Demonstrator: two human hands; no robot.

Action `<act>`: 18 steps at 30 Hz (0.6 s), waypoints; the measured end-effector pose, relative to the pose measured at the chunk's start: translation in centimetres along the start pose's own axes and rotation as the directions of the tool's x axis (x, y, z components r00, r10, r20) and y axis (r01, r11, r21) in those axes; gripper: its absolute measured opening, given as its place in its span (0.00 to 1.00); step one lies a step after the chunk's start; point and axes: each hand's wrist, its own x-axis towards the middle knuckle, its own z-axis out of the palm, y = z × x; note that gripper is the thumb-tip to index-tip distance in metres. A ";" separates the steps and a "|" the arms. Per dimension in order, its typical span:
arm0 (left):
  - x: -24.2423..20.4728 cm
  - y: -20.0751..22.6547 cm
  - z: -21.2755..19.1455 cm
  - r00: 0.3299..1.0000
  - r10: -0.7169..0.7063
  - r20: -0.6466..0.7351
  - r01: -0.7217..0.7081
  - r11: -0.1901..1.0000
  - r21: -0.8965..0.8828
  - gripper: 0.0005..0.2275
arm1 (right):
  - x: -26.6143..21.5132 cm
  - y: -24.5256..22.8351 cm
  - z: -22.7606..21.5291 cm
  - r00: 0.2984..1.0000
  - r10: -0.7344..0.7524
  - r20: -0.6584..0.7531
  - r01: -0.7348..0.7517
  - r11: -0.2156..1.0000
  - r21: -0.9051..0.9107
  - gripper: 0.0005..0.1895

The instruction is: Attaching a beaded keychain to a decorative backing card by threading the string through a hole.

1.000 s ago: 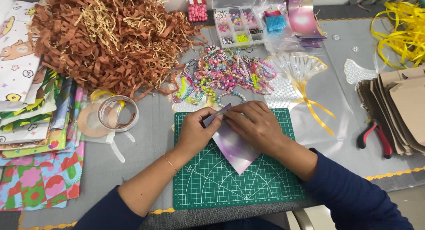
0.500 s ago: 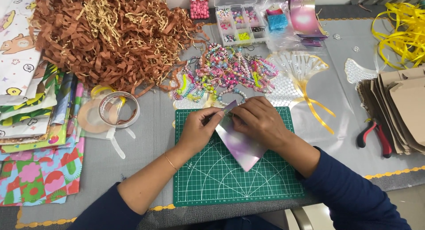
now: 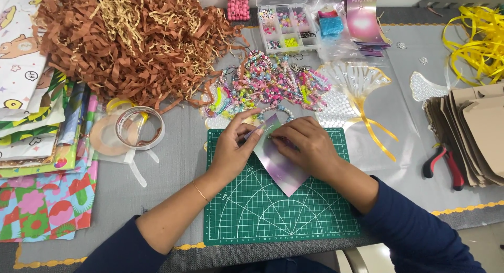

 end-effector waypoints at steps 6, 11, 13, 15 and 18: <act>0.0 1.1 0.1 0.993 0.085 0.076 -0.101 0.966 0.238 0.05 | 0.7 -0.8 -0.8 0.964 0.251 0.083 -0.264 0.930 0.257 0.05; 0.0 -0.7 0.0 0.998 -0.021 0.051 0.011 0.981 0.192 0.06 | 1.0 -1.3 -1.0 0.973 0.219 0.075 -0.231 0.943 0.240 0.07; 0.1 -1.3 0.0 0.997 -0.056 0.044 0.048 0.985 0.167 0.06 | 0.7 -1.1 -0.8 0.985 0.164 0.055 -0.171 0.968 0.185 0.09; 0.4 -2.2 0.1 0.997 -0.070 0.021 0.069 0.995 0.071 0.06 | 0.3 -0.7 -0.6 0.995 0.098 0.001 -0.098 0.991 0.095 0.08; 0.4 -2.7 0.4 0.997 -0.071 0.023 0.070 0.997 0.017 0.06 | 0.2 -0.7 -0.4 0.997 0.067 -0.023 -0.066 0.997 0.042 0.08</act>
